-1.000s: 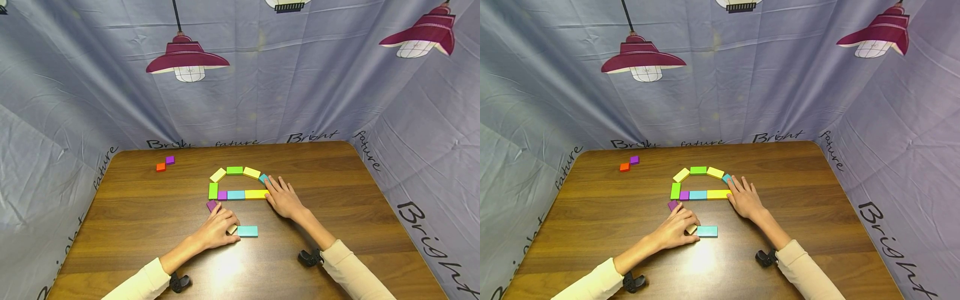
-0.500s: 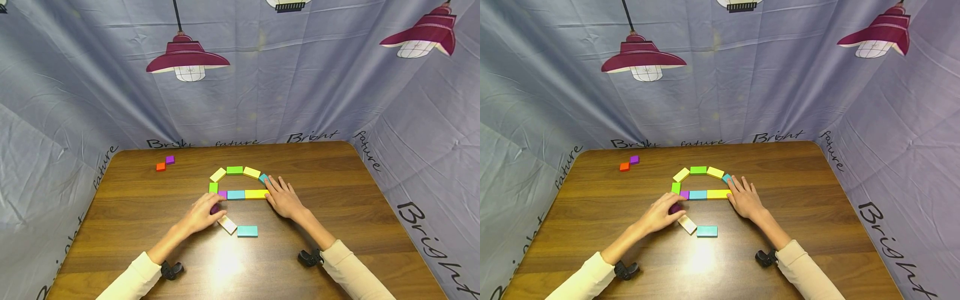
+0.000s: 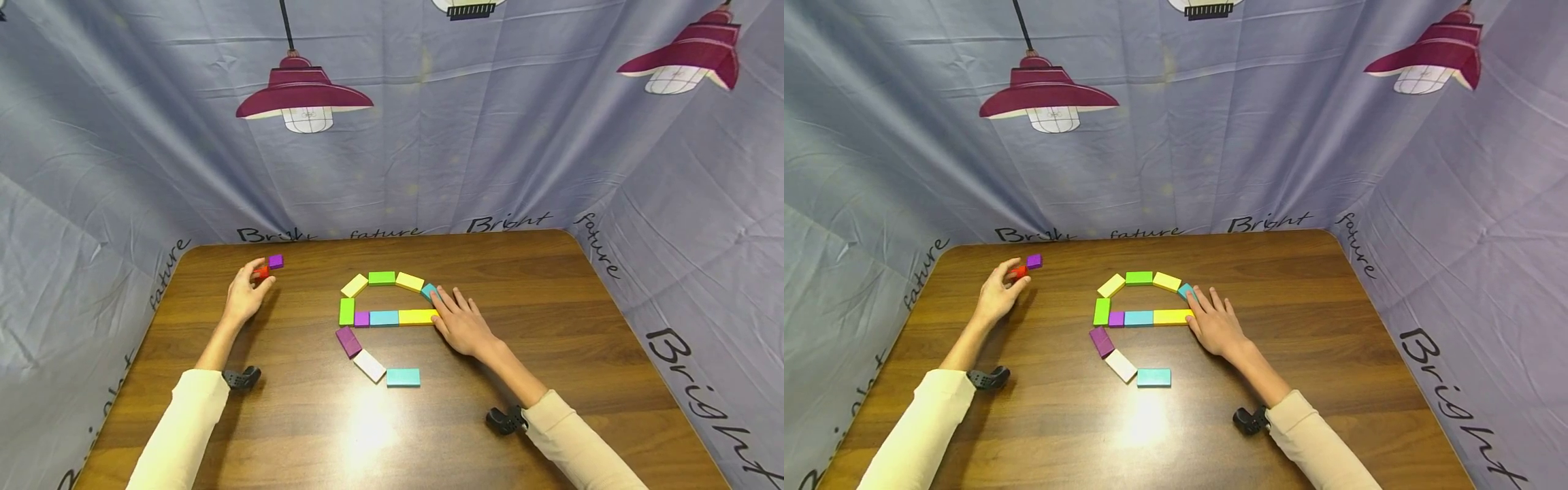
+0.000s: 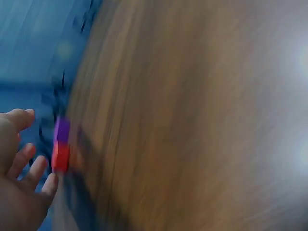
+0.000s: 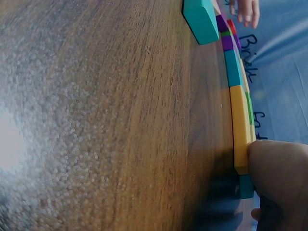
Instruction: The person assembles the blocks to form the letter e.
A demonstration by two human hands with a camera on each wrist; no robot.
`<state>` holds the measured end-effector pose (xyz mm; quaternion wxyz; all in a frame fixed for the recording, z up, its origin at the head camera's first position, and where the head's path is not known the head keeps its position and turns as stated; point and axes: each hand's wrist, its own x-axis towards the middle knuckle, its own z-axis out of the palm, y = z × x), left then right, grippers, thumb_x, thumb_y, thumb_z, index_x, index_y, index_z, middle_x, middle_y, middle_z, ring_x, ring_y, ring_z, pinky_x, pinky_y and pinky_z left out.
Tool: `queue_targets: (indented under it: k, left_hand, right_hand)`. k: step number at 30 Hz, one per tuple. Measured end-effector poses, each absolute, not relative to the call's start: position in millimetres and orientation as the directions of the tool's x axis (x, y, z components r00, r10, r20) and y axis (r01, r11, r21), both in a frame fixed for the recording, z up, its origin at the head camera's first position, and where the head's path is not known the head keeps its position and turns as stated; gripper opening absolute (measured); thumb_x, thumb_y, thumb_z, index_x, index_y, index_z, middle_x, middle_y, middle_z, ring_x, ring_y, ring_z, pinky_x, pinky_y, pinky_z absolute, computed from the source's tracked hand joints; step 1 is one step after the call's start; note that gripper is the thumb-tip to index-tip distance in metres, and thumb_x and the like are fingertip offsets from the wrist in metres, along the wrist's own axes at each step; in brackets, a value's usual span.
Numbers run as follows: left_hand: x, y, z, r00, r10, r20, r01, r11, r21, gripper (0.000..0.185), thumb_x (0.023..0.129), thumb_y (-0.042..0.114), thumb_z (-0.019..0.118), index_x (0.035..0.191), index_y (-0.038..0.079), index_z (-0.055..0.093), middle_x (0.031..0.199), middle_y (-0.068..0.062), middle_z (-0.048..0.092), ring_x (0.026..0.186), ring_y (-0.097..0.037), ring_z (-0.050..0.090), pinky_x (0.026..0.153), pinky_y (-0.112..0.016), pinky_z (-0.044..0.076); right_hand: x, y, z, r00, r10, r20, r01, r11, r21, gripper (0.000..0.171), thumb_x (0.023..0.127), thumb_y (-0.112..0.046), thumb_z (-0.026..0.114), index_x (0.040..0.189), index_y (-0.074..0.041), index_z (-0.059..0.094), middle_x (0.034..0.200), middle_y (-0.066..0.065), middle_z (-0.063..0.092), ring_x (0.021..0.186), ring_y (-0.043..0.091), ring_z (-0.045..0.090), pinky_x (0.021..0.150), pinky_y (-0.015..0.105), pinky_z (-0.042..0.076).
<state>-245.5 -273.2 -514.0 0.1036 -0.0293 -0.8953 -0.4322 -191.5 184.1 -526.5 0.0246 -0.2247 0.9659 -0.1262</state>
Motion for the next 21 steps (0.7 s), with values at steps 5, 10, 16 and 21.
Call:
queue_targets:
  k: [5,10,16,21]
  left_hand:
    - [-258.1,-301.4,-521.2,-0.988,-0.143,0.065,-0.025,0.555,0.831,0.055,0.093,0.018,0.055,0.140,0.005,0.031,0.138,-0.023,0.034,0.123,-0.040,0.037,0.094,-0.051,0.036]
    - [-267.6,-307.4,-527.5,-0.986,-0.162,0.042,-0.058,0.564,0.824,0.053,0.093,0.014,0.053,0.140,0.005,0.032,0.139,-0.022,0.033,0.123,-0.038,0.038,0.096,-0.050,0.035]
    - [-274.8,-305.2,-531.3,-0.990,-0.131,0.052,-0.042,0.627,0.778,0.046,0.094,0.013,0.052,0.137,0.003,0.039,0.134,-0.024,0.041,0.121,-0.038,0.040,0.098,-0.050,0.031]
    - [-272.8,-304.3,-532.4,-0.992,-0.107,0.073,-0.017,0.670,0.743,0.042,0.093,0.015,0.053,0.132,0.001,0.046,0.127,-0.025,0.049,0.118,-0.040,0.041,0.098,-0.051,0.030]
  right_hand:
    - [-191.2,183.5,-526.2,-0.899,-0.439,0.008,-0.427,0.869,-0.249,0.055,0.099,-0.033,0.036,0.147,-0.011,0.019,0.150,0.012,0.019,0.134,0.039,0.015,0.101,0.062,0.016]
    - [-191.2,183.3,-526.1,-0.897,-0.442,0.009,-0.430,0.869,-0.243,0.056,0.099,-0.033,0.037,0.147,-0.010,0.020,0.149,0.012,0.019,0.134,0.040,0.015,0.100,0.062,0.016]
    - [-191.6,183.6,-526.9,-0.898,-0.440,0.008,-0.429,0.872,-0.237,0.056,0.099,-0.033,0.038,0.147,-0.010,0.020,0.150,0.013,0.018,0.133,0.041,0.014,0.100,0.063,0.016]
    - [-191.3,183.1,-526.0,-0.898,-0.441,0.001,-0.427,0.870,-0.247,0.056,0.099,-0.033,0.037,0.147,-0.010,0.020,0.150,0.012,0.018,0.134,0.040,0.013,0.100,0.062,0.016]
